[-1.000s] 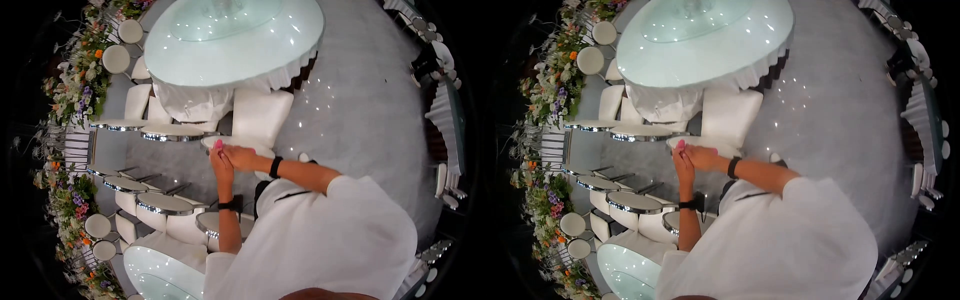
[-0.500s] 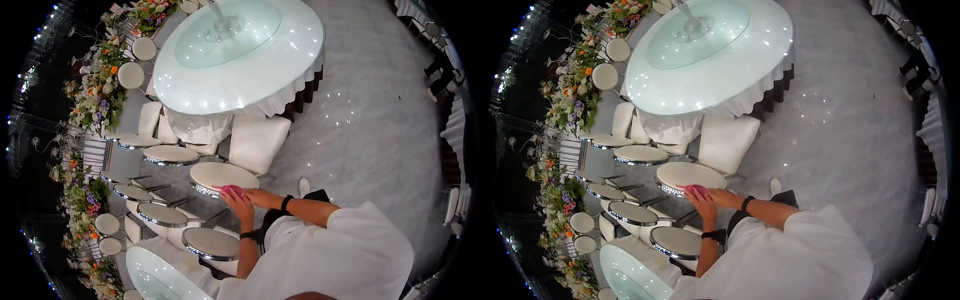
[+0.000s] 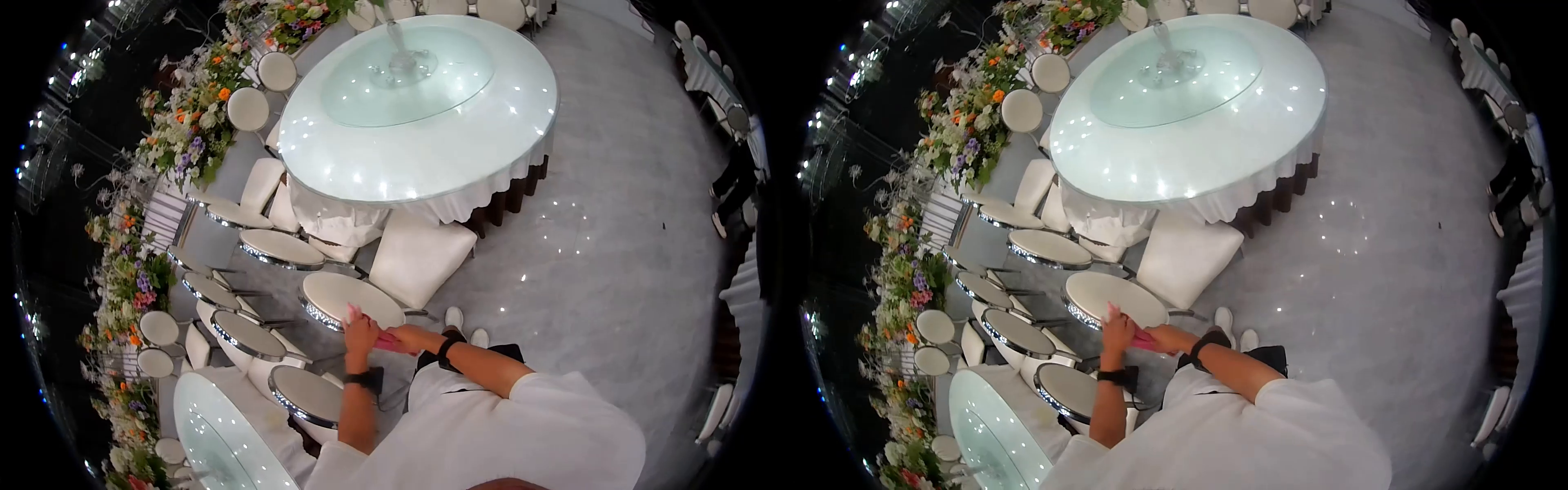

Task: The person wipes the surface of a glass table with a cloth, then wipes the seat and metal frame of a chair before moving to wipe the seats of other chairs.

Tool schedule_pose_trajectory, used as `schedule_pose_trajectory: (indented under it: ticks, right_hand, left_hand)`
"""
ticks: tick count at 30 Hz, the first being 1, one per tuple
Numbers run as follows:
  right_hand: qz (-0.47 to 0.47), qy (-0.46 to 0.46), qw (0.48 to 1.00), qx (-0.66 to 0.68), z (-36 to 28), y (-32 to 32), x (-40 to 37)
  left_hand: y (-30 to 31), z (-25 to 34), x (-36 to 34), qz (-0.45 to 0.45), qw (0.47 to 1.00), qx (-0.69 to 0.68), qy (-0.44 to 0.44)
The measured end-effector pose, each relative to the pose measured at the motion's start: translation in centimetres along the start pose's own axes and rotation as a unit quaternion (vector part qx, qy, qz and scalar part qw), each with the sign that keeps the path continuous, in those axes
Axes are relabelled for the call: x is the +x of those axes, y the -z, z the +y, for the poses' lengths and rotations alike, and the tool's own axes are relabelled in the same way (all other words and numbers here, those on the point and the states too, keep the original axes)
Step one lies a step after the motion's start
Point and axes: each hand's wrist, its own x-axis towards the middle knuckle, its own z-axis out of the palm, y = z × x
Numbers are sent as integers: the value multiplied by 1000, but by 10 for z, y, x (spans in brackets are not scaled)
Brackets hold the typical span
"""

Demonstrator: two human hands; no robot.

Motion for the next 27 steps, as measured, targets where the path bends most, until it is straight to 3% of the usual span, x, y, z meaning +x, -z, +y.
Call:
schedule_pose_trajectory:
  ticks: [1,2,3,4,6,7,8,10,12,14,16,17,20,21,22,24,25,26,27]
  right_hand:
    - [-20,-222,962,157,-37,32,-12]
    - [-24,-222,963,151,-24,37,-6]
    - [134,-157,955,215,-3,40,2]
    - [286,-85,915,272,11,48,6]
    - [313,-53,902,294,37,80,20]
    - [345,-20,882,319,46,104,29]
    - [312,-34,878,361,48,131,32]
    - [333,-120,884,307,13,182,30]
    - [319,-90,898,290,53,201,50]
    - [306,-69,911,268,68,223,53]
    - [244,-173,930,214,58,248,49]
    - [292,-56,950,98,88,244,56]
    - [211,-84,974,1,62,293,55]
    - [218,-74,972,47,75,297,59]
    - [217,-72,972,49,84,305,63]
    - [241,-56,967,56,97,311,65]
    - [263,-83,957,90,87,318,65]
    - [262,-85,957,95,89,319,65]
    - [278,-90,955,48,96,323,65]
  left_hand:
    - [9,7,5,0,1000,-5,5]
    - [27,21,12,-68,990,-90,-86]
    - [36,33,21,-133,960,-173,-177]
    - [31,46,33,-128,959,-179,-176]
    - [18,84,64,-60,872,-463,-146]
    - [11,95,82,-55,871,-465,-147]
    - [2,106,100,-25,860,-498,-112]
    - [15,128,127,7,843,-532,-79]
    - [46,151,149,-20,797,-602,-47]
    - [50,152,188,-1,773,-631,-69]
    - [51,150,228,77,814,-559,-138]
    - [49,152,249,64,760,-639,-101]
    - [45,152,297,135,752,-620,-180]
    - [41,153,313,113,709,-672,-183]
    - [37,152,332,114,710,-671,-180]
    - [31,154,361,159,752,-569,-292]
    - [42,163,360,114,676,-684,-249]
    - [51,167,363,111,678,-684,-245]
    - [54,167,372,146,719,-662,-153]
